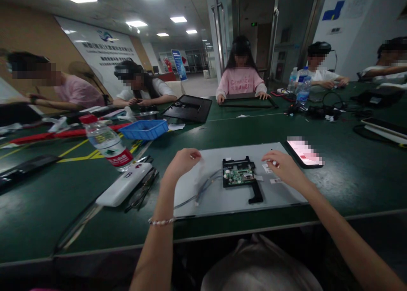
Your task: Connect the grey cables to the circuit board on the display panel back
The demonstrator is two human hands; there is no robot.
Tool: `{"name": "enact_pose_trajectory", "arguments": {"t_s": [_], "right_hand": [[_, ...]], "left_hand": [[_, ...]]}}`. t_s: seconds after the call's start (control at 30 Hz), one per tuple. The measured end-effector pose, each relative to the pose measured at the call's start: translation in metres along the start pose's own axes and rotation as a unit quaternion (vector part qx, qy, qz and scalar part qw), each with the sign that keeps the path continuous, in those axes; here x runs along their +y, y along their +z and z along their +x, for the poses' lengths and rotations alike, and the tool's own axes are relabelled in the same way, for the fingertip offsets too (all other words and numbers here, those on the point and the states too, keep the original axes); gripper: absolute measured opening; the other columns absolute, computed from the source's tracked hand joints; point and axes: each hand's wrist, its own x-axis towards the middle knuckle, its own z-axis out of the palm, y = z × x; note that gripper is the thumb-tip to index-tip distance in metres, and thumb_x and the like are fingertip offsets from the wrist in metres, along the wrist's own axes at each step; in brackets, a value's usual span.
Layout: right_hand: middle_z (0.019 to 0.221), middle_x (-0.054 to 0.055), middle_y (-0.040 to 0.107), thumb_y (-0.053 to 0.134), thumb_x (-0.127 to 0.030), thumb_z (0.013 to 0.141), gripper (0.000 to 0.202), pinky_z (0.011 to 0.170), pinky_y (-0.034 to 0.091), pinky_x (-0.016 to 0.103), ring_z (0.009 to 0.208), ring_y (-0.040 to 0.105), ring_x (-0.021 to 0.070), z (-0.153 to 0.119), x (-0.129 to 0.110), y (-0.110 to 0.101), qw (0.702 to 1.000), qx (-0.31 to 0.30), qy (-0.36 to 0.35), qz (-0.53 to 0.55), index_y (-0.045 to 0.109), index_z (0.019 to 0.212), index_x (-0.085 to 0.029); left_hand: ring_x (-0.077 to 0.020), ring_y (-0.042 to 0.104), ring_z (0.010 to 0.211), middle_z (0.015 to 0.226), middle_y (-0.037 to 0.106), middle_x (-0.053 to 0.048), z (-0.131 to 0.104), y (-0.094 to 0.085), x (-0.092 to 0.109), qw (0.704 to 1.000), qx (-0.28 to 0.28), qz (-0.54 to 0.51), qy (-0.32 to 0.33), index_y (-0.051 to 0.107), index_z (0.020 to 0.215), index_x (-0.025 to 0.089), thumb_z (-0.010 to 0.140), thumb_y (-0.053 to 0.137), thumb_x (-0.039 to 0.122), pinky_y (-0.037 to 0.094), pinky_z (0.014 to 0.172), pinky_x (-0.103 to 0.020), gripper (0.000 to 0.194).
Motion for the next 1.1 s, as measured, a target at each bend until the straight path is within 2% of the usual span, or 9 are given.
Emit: {"name": "enact_pose_trajectory", "arguments": {"t_s": [0.13,0.23,0.33,0.43,0.53,0.63,0.87,1.0,1.1], "right_hand": [[0.106,0.006,0.064,0.047,-0.013,0.086,0.025,0.073,0.050,0.031,0.091,0.061,0.0184,-0.010,-0.024,0.003,0.999,0.023,0.004,0.026,0.067,0.098,-0.021],[0.108,0.006,0.064,0.047,-0.012,0.086,0.026,0.079,0.050,0.032,0.094,0.061,0.0186,-0.014,-0.050,0.010,0.999,0.021,-0.007,0.041,0.067,0.100,-0.023],[0.108,0.005,0.064,0.048,-0.010,0.086,0.027,0.088,0.048,0.035,0.099,0.059,0.0191,-0.013,-0.073,0.022,0.998,0.002,-0.033,0.059,0.066,0.101,-0.024],[0.110,0.006,0.063,0.047,-0.010,0.086,0.030,0.091,0.047,0.037,0.102,0.058,0.0198,-0.011,-0.090,0.038,0.996,-0.026,-0.056,0.061,0.065,0.106,-0.023],[0.115,0.008,0.062,0.046,-0.010,0.087,0.033,0.094,0.046,0.039,0.107,0.056,0.0211,-0.011,-0.101,0.055,0.994,-0.050,-0.083,0.048,0.063,0.113,-0.022],[0.118,0.009,0.061,0.045,-0.011,0.088,0.034,0.097,0.045,0.041,0.111,0.054,0.0222,-0.012,-0.108,0.068,0.991,-0.072,-0.108,0.028,0.062,0.116,-0.021],[0.121,0.010,0.061,0.045,-0.010,0.088,0.035,0.101,0.044,0.039,0.115,0.051,0.0219,-0.012,-0.124,0.077,0.987,-0.090,-0.134,-0.012,0.058,0.121,-0.016],[0.119,0.011,0.062,0.046,-0.012,0.089,0.029,0.103,0.041,0.040,0.118,0.051,0.0225,-0.010,-0.129,0.085,0.977,-0.107,-0.183,-0.033,0.060,0.114,-0.016],[0.118,0.012,0.063,0.049,-0.017,0.090,0.023,0.106,0.038,0.042,0.122,0.049,0.0236,-0.011,-0.129,0.092,0.968,-0.120,-0.215,-0.050,0.061,0.110,-0.016]], "left_hand": [[-0.0188,0.064,0.077,0.084,0.071,-0.005,-0.018,-0.024,0.015,0.996,0.064,-0.063,-0.005,0.067,0.089,0.016,0.078,0.051,0.033,0.047,0.069,-0.026,0.026],[-0.0181,0.063,0.077,0.083,0.070,-0.004,-0.031,-0.031,0.026,0.991,0.103,-0.085,-0.021,0.065,0.089,0.017,0.078,0.051,0.032,0.047,0.070,-0.026,0.023],[-0.0183,0.063,0.077,0.082,0.070,-0.004,-0.040,-0.020,0.031,0.990,0.105,-0.091,-0.037,0.064,0.086,0.017,0.077,0.050,0.029,0.047,0.071,-0.027,0.021],[-0.0189,0.064,0.077,0.080,0.070,-0.004,-0.044,0.000,0.028,0.992,0.076,-0.082,-0.058,0.063,0.081,0.018,0.076,0.048,0.027,0.046,0.070,-0.027,0.018],[-0.0203,0.064,0.077,0.078,0.069,-0.004,-0.048,0.019,0.021,0.993,0.039,-0.059,-0.094,0.063,0.078,0.018,0.076,0.048,0.028,0.045,0.069,-0.028,0.018],[-0.0208,0.063,0.075,0.072,0.068,-0.004,-0.053,0.030,0.015,0.991,0.030,-0.045,-0.120,0.063,0.076,0.018,0.077,0.047,0.031,0.043,0.066,-0.028,0.021],[-0.0194,0.062,0.077,0.077,0.067,-0.004,-0.057,0.043,0.008,0.993,0.035,-0.048,-0.104,0.061,0.077,0.019,0.080,0.046,0.031,0.042,0.069,-0.028,0.020],[-0.0197,0.061,0.077,0.077,0.066,-0.004,-0.055,0.045,0.007,0.994,0.032,-0.031,-0.096,0.059,0.077,0.019,0.082,0.045,0.029,0.042,0.070,-0.028,0.017],[-0.0191,0.061,0.077,0.083,0.064,-0.004,-0.060,0.046,0.012,0.992,0.063,-0.021,-0.106,0.058,0.084,0.020,0.083,0.048,0.030,0.044,0.073,-0.029,0.014]]}}
